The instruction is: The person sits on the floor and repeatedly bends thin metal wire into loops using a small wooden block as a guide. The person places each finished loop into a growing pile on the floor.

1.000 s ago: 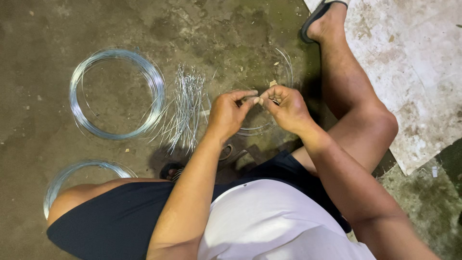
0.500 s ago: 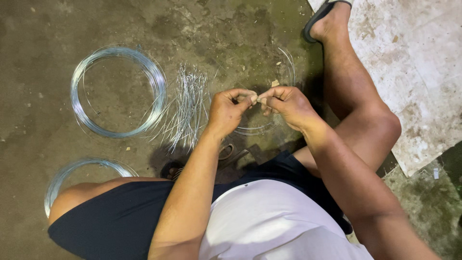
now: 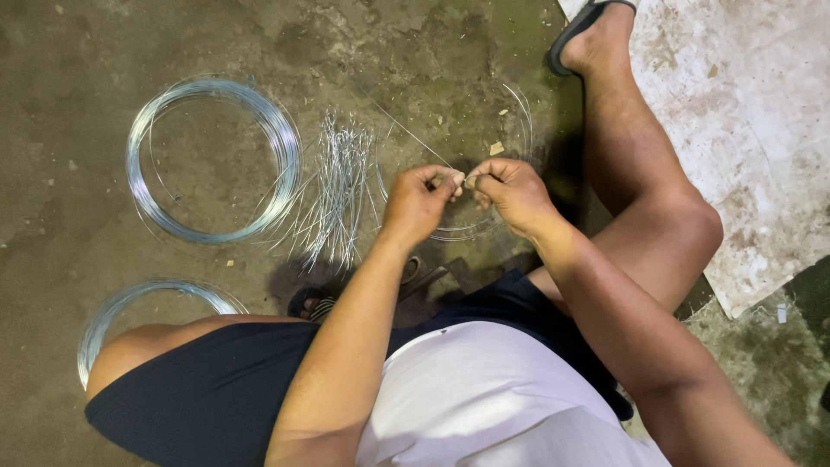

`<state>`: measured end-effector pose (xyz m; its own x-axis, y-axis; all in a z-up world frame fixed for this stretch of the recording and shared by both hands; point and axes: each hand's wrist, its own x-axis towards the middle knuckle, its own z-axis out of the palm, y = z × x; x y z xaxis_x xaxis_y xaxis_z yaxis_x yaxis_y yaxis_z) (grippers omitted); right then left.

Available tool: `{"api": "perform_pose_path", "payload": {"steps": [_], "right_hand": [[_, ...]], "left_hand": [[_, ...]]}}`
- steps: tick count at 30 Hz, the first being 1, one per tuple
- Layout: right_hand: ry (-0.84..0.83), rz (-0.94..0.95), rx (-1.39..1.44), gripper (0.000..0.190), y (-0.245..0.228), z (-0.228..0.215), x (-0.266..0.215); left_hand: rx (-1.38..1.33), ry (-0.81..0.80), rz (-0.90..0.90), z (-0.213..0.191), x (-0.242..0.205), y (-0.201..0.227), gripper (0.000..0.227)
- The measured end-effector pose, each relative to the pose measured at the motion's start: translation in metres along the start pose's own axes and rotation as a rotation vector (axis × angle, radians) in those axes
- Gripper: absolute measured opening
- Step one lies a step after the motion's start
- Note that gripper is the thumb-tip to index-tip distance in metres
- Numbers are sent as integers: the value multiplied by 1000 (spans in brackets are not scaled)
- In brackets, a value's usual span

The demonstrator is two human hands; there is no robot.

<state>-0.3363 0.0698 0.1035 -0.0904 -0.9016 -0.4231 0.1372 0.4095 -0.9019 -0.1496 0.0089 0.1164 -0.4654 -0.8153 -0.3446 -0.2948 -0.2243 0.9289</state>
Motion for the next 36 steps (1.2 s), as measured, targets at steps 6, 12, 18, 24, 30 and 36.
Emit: {"api": "perform_pose_path", "payload": {"steps": [6,12,18,24,30,36], "right_hand": [[49,-277,-517,5,-29,9,-16],[-154,-1107,-1231,17,-78,4,-31],[-139,-1061,-1048,13,-95,-2,-39],[-190,-74,50,10,-68,-2,-36],[-179,55,239,8,-57,-5,-36],[-113,-643,-690,5,-91,4,-51]], "left_hand": [[362,202,425,10,-16,9,17],[-64,-147,74,5,2,-8,24],[-414,-250,257,0,-6,6,21],[130,4,709,-19,-27,52,10],[222,-66,716,-22,-32,68,9],[75,-208,133,-16,-26,49,16]]}}
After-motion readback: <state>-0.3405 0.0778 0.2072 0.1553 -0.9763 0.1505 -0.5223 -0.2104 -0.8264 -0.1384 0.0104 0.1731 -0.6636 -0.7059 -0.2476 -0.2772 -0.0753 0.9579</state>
